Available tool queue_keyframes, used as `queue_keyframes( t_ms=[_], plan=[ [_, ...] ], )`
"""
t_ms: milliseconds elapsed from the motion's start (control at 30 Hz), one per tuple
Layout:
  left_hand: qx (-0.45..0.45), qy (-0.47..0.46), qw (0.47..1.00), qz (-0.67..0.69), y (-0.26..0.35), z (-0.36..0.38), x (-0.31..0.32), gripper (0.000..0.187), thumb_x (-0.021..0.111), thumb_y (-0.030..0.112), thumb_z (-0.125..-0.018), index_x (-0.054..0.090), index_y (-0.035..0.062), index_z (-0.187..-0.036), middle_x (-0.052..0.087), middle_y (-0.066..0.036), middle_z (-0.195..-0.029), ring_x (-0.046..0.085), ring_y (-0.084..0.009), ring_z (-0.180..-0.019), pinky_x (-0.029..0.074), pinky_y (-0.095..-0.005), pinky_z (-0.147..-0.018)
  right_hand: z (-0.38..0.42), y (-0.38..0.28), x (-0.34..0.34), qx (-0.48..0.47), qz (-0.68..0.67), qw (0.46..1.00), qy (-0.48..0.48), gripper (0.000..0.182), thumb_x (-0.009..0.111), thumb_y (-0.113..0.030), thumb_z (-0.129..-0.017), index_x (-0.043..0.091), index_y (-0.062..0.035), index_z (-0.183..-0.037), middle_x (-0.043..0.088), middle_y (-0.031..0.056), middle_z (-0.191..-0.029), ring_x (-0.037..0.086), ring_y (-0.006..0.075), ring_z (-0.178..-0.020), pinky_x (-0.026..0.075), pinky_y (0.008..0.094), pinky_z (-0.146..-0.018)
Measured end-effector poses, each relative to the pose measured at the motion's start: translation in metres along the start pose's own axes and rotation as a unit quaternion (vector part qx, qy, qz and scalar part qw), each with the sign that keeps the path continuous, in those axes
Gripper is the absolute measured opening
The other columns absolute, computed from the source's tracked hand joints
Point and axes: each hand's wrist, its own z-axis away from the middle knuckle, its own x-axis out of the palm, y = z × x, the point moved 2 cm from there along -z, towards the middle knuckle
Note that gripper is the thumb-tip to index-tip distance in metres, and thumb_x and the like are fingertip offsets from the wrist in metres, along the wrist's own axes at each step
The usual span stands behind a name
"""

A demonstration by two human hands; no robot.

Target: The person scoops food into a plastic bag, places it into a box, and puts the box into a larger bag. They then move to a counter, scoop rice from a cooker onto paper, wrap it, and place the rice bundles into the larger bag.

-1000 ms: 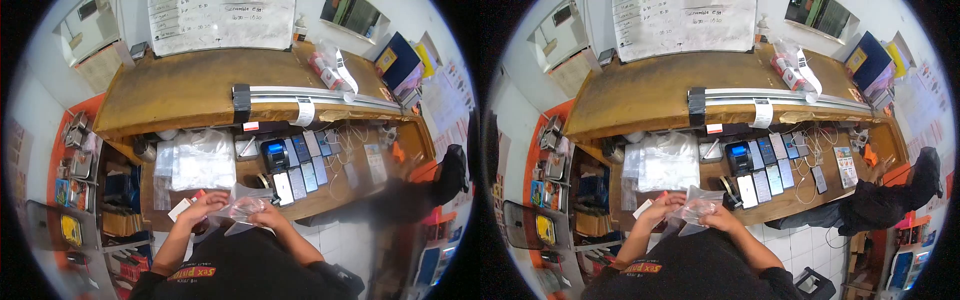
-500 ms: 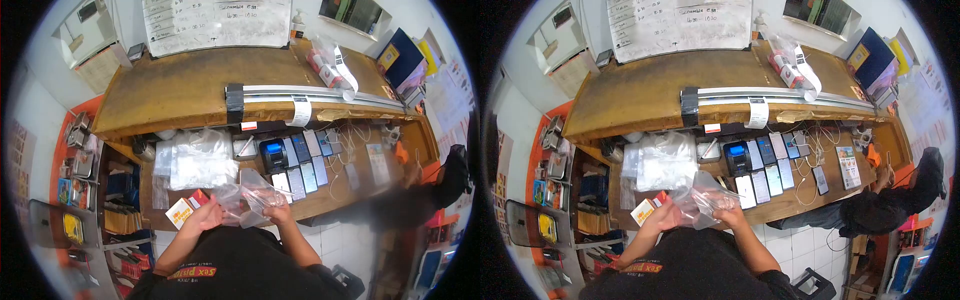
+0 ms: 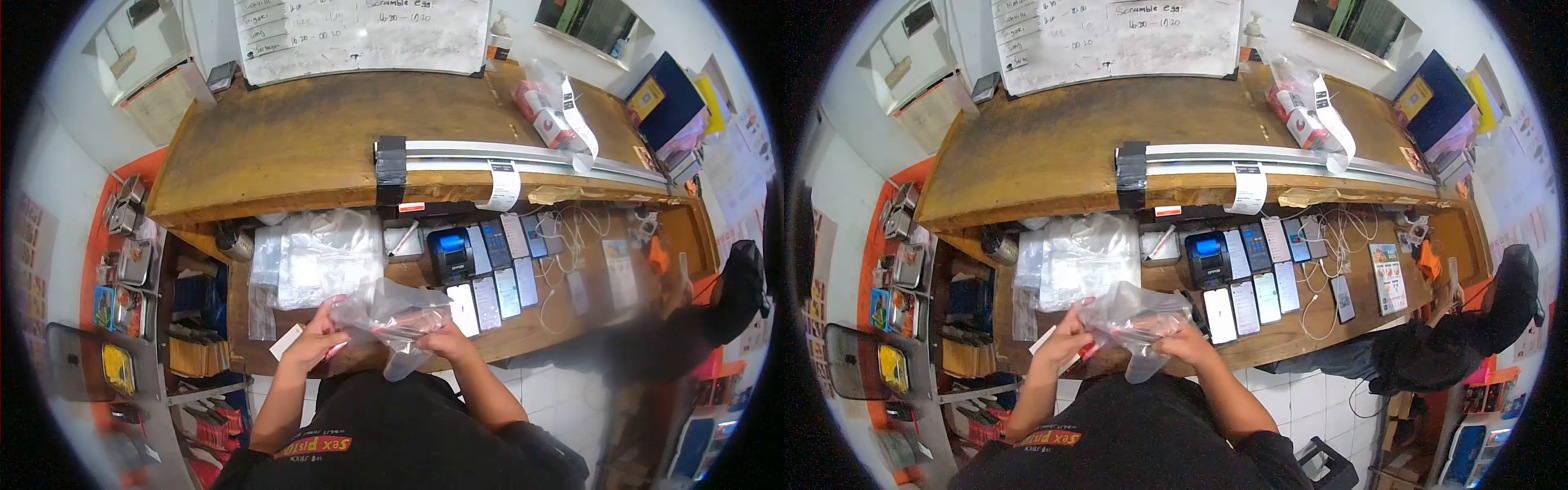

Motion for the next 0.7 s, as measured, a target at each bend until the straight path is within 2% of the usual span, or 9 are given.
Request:
queue_keyframes(
  t_ms=[67,167,267,333,400,467,533,600,700],
  plan=[
    [0.004,0.037,0.999,-0.001,-0.035,-0.018,-0.013,0.054,0.064,0.000,-0.088,0.046,0.0099,-0.138,0.063,-0.003,-0.090,0.065,-0.0146,-0.085,0.053,-0.0268,-0.072,-0.006,-0.003,0.007,0.012,0.030,0.999,-0.018,0.055,0.063,-0.003,-0.065,0.065,0.0059,-0.119,0.070,0.0118,-0.110,0.064,0.0161,-0.095,0.048,0.0252,-0.074],
    [0.033,0.065,0.973,0.220,-0.058,-0.031,-0.032,0.015,0.061,0.008,-0.095,0.063,0.0063,-0.109,0.067,-0.007,-0.096,0.065,-0.0166,-0.088,0.056,-0.0335,-0.078,-0.013,-0.004,0.006,-0.029,-0.024,0.999,-0.021,0.052,0.062,-0.002,-0.066,0.066,0.0054,-0.117,0.071,0.0083,-0.098,0.062,0.0123,-0.077,0.044,0.0229,-0.062],
    [0.045,0.179,0.950,0.250,-0.055,-0.023,-0.050,0.015,0.061,0.017,-0.097,0.066,0.0041,-0.104,0.069,-0.010,-0.100,0.067,-0.0193,-0.087,0.057,-0.0375,-0.080,-0.022,-0.005,-0.017,-0.014,-0.027,0.999,0.022,0.051,0.061,-0.002,-0.067,0.067,0.0045,-0.118,0.070,0.0071,-0.090,0.057,0.0104,-0.066,0.043,0.0231,-0.059],
    [0.020,0.124,0.957,0.261,-0.030,-0.012,-0.054,0.018,0.063,0.021,-0.097,0.066,0.0035,-0.100,0.070,-0.011,-0.099,0.069,-0.0222,-0.085,0.057,-0.0393,-0.079,-0.031,-0.016,-0.023,0.030,-0.032,0.999,0.014,0.053,0.060,-0.001,-0.067,0.066,0.0041,-0.119,0.070,0.0078,-0.086,0.056,0.0105,-0.065,0.042,0.0218,-0.057],
    [-0.012,0.198,0.966,0.168,-0.019,-0.004,-0.062,0.018,0.062,0.020,-0.097,0.066,0.0026,-0.101,0.071,-0.012,-0.098,0.070,-0.0232,-0.082,0.058,-0.0394,-0.077,-0.050,0.000,-0.048,0.063,0.001,0.998,-0.020,0.045,0.066,-0.008,-0.076,0.066,0.0035,-0.119,0.070,0.0083,-0.092,0.059,0.0128,-0.073,0.046,0.0249,-0.065],
    [-0.032,0.240,0.966,0.091,-0.026,0.001,-0.082,0.013,0.061,0.012,-0.097,0.066,0.0018,-0.101,0.070,-0.011,-0.098,0.068,-0.0207,-0.084,0.056,-0.0354,-0.079,-0.084,-0.006,-0.065,0.004,0.315,0.949,-0.016,0.040,0.070,-0.026,-0.086,0.067,0.0006,-0.116,0.068,0.0071,-0.095,0.059,0.0157,-0.084,0.049,0.0317,-0.077],
    [0.002,0.306,0.918,-0.251,-0.039,0.009,-0.110,0.012,0.056,0.003,-0.094,0.066,0.0001,-0.099,0.070,-0.009,-0.093,0.065,-0.0166,-0.084,0.052,-0.0308,-0.078,-0.122,-0.001,-0.096,0.022,0.237,0.948,0.212,0.046,0.068,-0.042,-0.090,0.069,-0.0016,-0.112,0.068,0.0110,-0.104,0.062,0.0252,-0.097,0.046,0.0399,-0.093],
    [0.025,0.329,0.932,-0.151,-0.035,0.011,-0.105,0.013,0.053,-0.004,-0.088,0.065,-0.0008,-0.093,0.068,-0.007,-0.090,0.061,-0.0134,-0.081,0.048,-0.0274,-0.075,-0.168,0.009,-0.151,-0.134,0.463,0.827,0.288,0.038,0.068,-0.042,-0.089,0.071,-0.0086,-0.107,0.066,0.0161,-0.114,0.060,0.0336,-0.109,0.043,0.0415,-0.100],
    [0.052,0.384,0.880,-0.276,-0.059,0.015,-0.137,0.005,0.058,-0.002,-0.086,0.061,-0.0008,-0.090,0.063,-0.004,-0.083,0.056,-0.0129,-0.074,0.045,-0.0284,-0.069,-0.213,0.033,-0.187,-0.110,0.582,0.777,0.212,0.034,0.068,-0.038,-0.089,0.073,-0.0061,-0.099,0.067,0.0172,-0.116,0.057,0.0369,-0.116,0.041,0.0451,-0.102]
  ],
)
